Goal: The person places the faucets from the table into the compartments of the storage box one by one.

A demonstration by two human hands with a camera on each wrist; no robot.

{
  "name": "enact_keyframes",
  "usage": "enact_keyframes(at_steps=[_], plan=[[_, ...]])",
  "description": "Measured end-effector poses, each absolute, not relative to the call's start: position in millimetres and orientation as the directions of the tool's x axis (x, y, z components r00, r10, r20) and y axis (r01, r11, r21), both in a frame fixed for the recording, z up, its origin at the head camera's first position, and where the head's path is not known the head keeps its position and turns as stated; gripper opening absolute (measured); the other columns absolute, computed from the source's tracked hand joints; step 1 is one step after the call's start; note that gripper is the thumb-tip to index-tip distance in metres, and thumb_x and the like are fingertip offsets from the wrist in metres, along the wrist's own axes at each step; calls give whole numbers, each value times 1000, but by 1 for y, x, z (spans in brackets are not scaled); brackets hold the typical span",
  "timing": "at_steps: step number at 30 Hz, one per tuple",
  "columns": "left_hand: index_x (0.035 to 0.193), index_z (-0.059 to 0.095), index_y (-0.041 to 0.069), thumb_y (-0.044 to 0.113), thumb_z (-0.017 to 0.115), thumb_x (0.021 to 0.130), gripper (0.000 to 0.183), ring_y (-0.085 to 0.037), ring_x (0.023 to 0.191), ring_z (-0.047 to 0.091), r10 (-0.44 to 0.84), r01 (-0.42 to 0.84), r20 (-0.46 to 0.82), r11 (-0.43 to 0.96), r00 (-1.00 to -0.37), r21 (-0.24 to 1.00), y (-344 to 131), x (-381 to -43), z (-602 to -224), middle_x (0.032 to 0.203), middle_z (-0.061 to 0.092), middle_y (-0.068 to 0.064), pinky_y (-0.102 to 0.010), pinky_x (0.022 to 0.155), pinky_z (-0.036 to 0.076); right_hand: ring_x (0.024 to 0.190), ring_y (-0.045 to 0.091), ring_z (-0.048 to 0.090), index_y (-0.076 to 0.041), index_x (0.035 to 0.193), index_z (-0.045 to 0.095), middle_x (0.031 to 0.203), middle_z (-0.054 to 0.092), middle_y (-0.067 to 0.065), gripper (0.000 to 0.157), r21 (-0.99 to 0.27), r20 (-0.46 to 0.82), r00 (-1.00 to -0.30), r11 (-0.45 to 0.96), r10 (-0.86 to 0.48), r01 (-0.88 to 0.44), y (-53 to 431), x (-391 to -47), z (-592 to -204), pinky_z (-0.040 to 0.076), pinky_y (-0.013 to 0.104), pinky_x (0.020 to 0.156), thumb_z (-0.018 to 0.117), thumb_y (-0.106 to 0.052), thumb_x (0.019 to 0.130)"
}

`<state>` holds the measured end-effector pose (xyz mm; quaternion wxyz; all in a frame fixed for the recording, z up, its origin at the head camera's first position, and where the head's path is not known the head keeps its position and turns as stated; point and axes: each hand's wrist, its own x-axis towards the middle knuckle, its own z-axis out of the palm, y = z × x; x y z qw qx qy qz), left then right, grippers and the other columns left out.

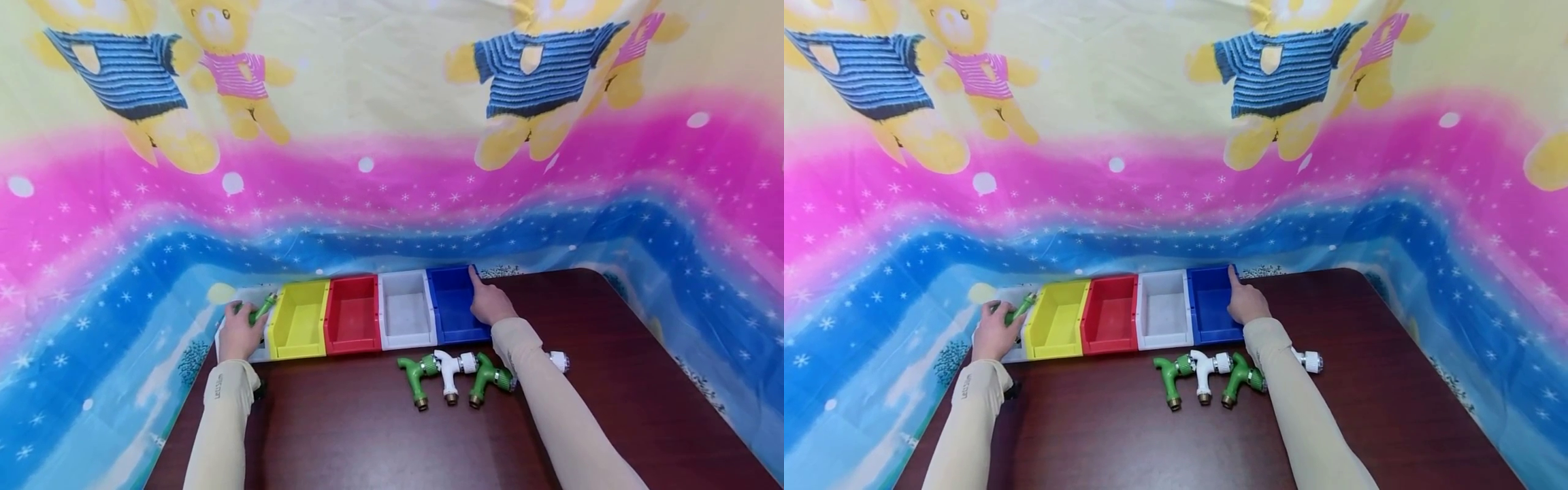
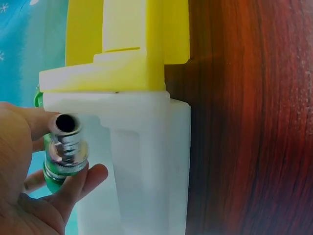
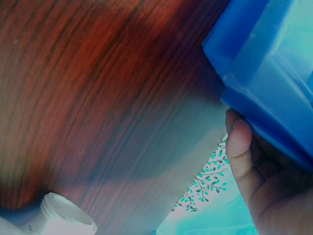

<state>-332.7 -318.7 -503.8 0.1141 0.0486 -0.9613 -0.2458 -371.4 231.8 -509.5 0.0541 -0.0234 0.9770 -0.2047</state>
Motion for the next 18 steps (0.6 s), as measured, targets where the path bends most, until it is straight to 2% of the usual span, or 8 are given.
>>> enact_keyframes(at_steps=[8,18], plan=[[124,60,1,32,58,106,36,-54,99,63,-178,-66,201,883,-963,465,-327,-335,-516,152,32,-35,-68,89,51,43,16,40,-21,168,-6,54,49,3,92,-415,-113,-992,910,-65,-12,232,-373,-509,37,32,45,51,-3,98],[124,60,-1,26,58,105,32,-56,111,59,-177,-70,198,889,-964,453,-328,-338,-530,149,34,-34,-67,96,51,44,17,41,-22,168,-4,55,49,3,92,-415,-106,-993,910,-60,-11,232,-371,-509,37,33,46,53,-4,97]])
